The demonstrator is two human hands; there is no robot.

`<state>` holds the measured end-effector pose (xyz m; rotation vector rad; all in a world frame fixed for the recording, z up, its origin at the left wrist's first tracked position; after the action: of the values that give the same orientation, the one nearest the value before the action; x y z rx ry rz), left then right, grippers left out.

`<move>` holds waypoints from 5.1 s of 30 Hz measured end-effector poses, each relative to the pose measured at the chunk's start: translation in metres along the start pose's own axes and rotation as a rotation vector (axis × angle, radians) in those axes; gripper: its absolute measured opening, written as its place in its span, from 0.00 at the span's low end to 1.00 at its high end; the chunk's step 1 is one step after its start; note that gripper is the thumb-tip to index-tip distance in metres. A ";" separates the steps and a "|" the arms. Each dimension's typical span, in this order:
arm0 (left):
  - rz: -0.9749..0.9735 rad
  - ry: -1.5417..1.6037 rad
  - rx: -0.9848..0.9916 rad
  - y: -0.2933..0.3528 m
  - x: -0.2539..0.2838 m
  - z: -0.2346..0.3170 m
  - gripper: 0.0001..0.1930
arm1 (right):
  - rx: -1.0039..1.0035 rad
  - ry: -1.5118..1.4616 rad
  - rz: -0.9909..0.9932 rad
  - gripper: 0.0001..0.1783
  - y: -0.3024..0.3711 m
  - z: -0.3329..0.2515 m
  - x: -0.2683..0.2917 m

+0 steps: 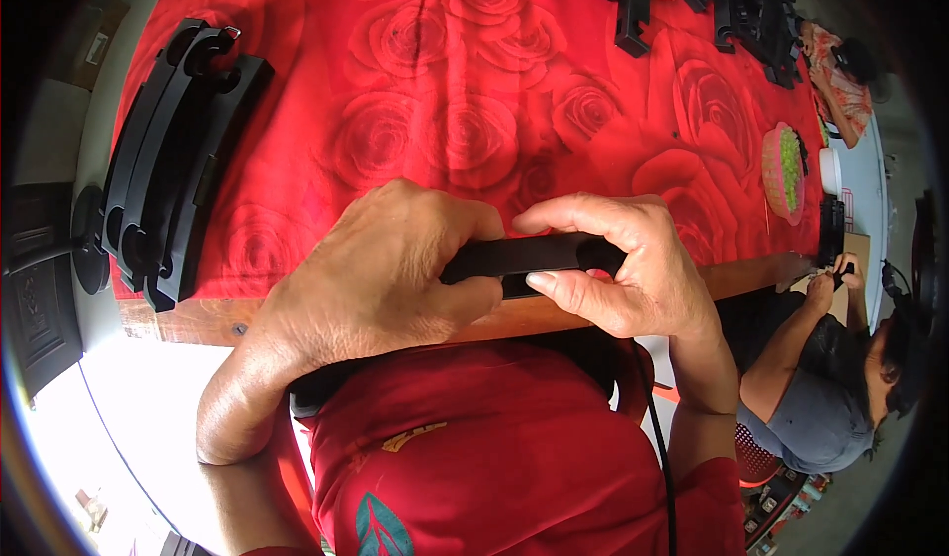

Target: The person wipes the interior of black plastic housings by hand, inserts a spirit level vial into the housing slot, and fits a plastic component into the casing.

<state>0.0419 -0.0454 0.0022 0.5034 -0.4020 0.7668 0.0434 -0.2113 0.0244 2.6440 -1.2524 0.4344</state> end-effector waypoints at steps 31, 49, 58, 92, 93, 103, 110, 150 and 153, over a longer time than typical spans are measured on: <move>0.165 -0.106 -0.152 0.009 -0.015 0.008 0.10 | -0.054 0.046 0.151 0.16 0.015 -0.004 0.000; 0.112 -0.054 -0.134 0.006 -0.019 0.011 0.11 | -0.059 0.058 0.107 0.15 0.016 -0.014 0.003; 0.163 -0.007 -0.113 0.003 -0.016 0.009 0.08 | -0.057 -0.003 0.117 0.16 0.018 -0.003 0.000; 0.206 -0.116 0.116 0.010 0.009 -0.006 0.12 | -0.015 0.076 0.188 0.19 0.013 0.002 0.018; 0.242 -0.149 0.110 0.010 0.011 -0.006 0.12 | -0.021 0.062 0.177 0.18 0.010 0.007 0.021; 0.530 -0.306 -0.053 0.007 0.035 -0.013 0.13 | 0.015 0.262 -0.027 0.19 -0.033 0.017 0.040; 0.577 -0.348 -0.062 0.003 0.037 -0.020 0.14 | 0.013 0.078 0.117 0.11 -0.101 0.006 0.086; 0.597 0.185 0.037 -0.002 0.050 -0.046 0.11 | 0.134 -0.224 0.009 0.09 -0.106 0.007 0.016; 0.632 0.286 0.051 -0.004 0.047 -0.050 0.07 | 0.077 -0.274 0.012 0.10 -0.101 0.009 0.011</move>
<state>0.0831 0.0063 -0.0153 0.3024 -0.2721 1.4434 0.1301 -0.1585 0.0156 2.8370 -1.3508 0.1251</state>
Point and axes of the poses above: each hand's wrist, its own y-axis away from the middle knuckle, its own x-axis out of the back of the hand, z = x × y, the point moved 7 cm from there along -y, towards the middle knuckle, and after that the axes turned 13 degrees about -y, right-handed, at the moved point
